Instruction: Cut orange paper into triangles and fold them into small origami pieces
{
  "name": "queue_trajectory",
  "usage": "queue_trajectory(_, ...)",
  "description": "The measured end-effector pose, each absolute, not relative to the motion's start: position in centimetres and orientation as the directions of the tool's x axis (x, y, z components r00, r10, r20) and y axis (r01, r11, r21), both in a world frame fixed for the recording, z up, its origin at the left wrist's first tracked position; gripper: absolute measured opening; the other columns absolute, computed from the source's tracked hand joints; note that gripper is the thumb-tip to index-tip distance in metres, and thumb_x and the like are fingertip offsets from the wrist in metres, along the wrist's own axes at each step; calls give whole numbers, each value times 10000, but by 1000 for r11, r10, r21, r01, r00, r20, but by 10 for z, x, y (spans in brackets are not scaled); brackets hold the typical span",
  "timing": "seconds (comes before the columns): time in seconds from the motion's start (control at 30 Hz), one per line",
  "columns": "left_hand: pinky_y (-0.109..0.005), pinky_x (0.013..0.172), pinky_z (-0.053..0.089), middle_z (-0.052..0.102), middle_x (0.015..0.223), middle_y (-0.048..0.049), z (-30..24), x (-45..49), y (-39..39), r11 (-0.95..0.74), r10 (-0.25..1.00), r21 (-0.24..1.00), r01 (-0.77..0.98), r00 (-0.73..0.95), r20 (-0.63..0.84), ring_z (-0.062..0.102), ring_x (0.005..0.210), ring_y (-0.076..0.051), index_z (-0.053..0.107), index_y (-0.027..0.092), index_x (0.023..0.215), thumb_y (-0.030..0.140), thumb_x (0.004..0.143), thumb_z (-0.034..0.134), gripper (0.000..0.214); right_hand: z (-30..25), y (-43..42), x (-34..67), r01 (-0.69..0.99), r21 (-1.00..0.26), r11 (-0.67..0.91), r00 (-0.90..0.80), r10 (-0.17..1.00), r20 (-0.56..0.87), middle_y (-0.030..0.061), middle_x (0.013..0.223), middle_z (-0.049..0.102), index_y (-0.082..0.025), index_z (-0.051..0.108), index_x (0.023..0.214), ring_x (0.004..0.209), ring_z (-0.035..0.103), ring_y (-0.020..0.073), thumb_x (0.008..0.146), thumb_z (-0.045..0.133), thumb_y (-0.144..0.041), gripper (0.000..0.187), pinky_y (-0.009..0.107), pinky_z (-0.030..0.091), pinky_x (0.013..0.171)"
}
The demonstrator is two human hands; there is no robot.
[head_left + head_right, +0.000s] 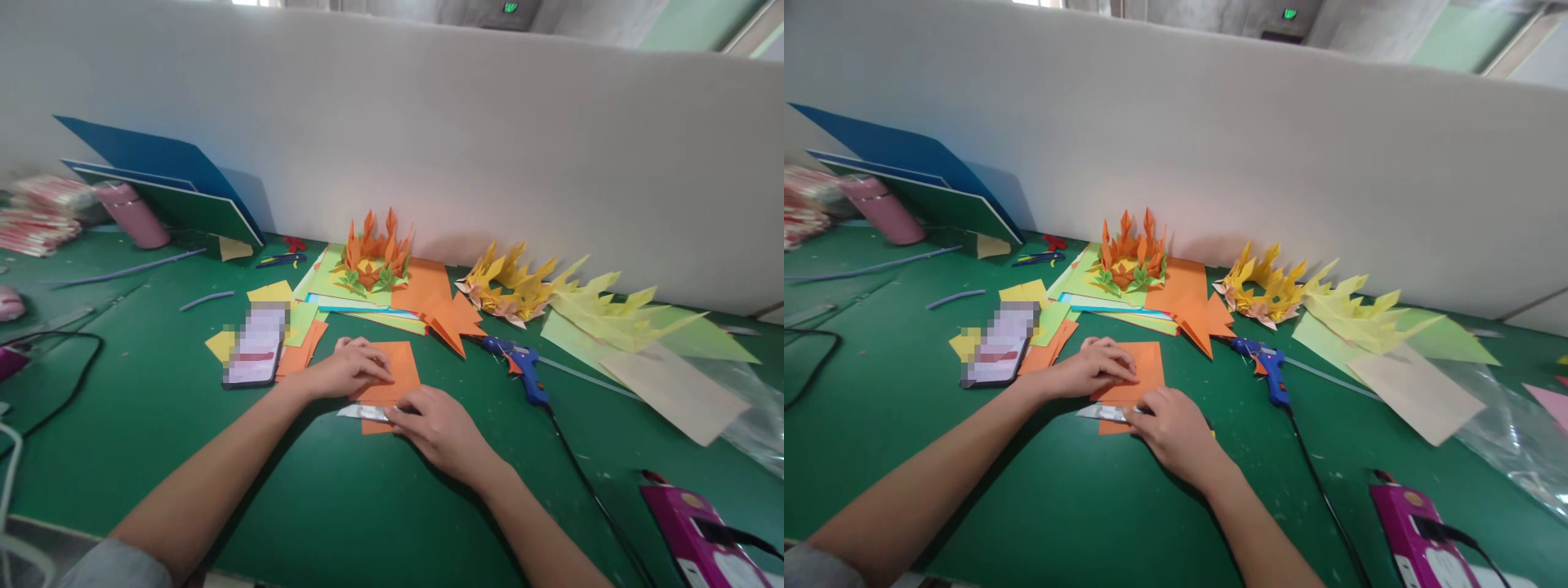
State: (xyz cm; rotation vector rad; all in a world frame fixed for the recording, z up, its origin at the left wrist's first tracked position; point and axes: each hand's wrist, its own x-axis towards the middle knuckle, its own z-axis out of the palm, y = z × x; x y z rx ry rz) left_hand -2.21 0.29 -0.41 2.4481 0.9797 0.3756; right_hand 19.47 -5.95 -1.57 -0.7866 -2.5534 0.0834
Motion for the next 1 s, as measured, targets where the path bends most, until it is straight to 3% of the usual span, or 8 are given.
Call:
queue_trajectory(0.17,-373,878,228,694,1023,-6,-3,-23,0,-657,690,512,553,715,114,535,964,-180,715,275,911,177,898,456,277,-11,-52,229,529,-309,790,-621,609,494,79,878,651,-187,651,1040,776,559,179,907,488,-209,211,294,454,661)
queue_trajectory(0.33,-384,903,224,695,979,-12,8,-19,-8,-675,687,481,559,714,133,546,963,-184,675,255,922,218,924,405,272,-18,-41,248,790,-252,559,-357,753,553,104,929,629,-177,611,1145,843,580,217,927,420,-239,297,346,487,717)
queue_trajectory(0.4,-386,927,235,673,1015,-31,10,-17,-11,-675,683,489,552,719,131,547,993,-201,638,241,989,299,876,517,176,-22,-38,247,840,-232,491,-315,788,529,108,907,630,-170,628,1120,816,586,227,927,404,-254,308,355,488,697)
queue_trajectory(0.53,-398,975,262,605,1096,-74,7,-15,-13,-684,664,500,532,737,124,522,1069,-226,568,227,1075,309,838,562,250,-25,-36,239,867,-162,472,-357,814,458,119,923,644,-170,650,1083,802,589,244,917,403,-249,308,373,473,680)
queue_trajectory(0.67,-406,970,319,559,1163,-96,3,-16,-14,-671,668,525,523,735,122,490,1112,-245,519,222,1141,225,818,566,326,-19,-35,222,789,-188,584,-464,769,440,120,1110,632,-171,579,1202,1010,562,245,893,364,-138,378,399,443,860)
queue_trajectory(0.83,-404,954,371,525,1223,-102,5,-18,-16,-674,652,552,491,747,132,468,1146,-249,532,224,1144,163,805,578,348,-15,-25,195,716,-223,661,-614,749,249,92,1315,546,-173,473,1304,1275,395,246,868,351,-106,458,452,301,1039)
queue_trajectory(0.9,-405,948,381,536,1186,-94,6,-18,-17,-688,642,552,471,750,159,470,1131,-242,566,228,1103,150,808,576,305,-17,-20,186,722,-235,651,-624,759,185,107,1298,561,-161,448,1317,1316,346,259,859,374,-131,465,491,257,1056)
queue_trajectory(1.0,-374,908,421,548,1065,-93,6,-18,-18,-706,624,569,422,751,217,491,1060,-221,618,198,1015,138,813,570,216,-23,-16,180,726,-229,649,-611,761,220,126,1270,578,-132,446,1301,1311,357,258,838,334,-49,484,505,196,1070)
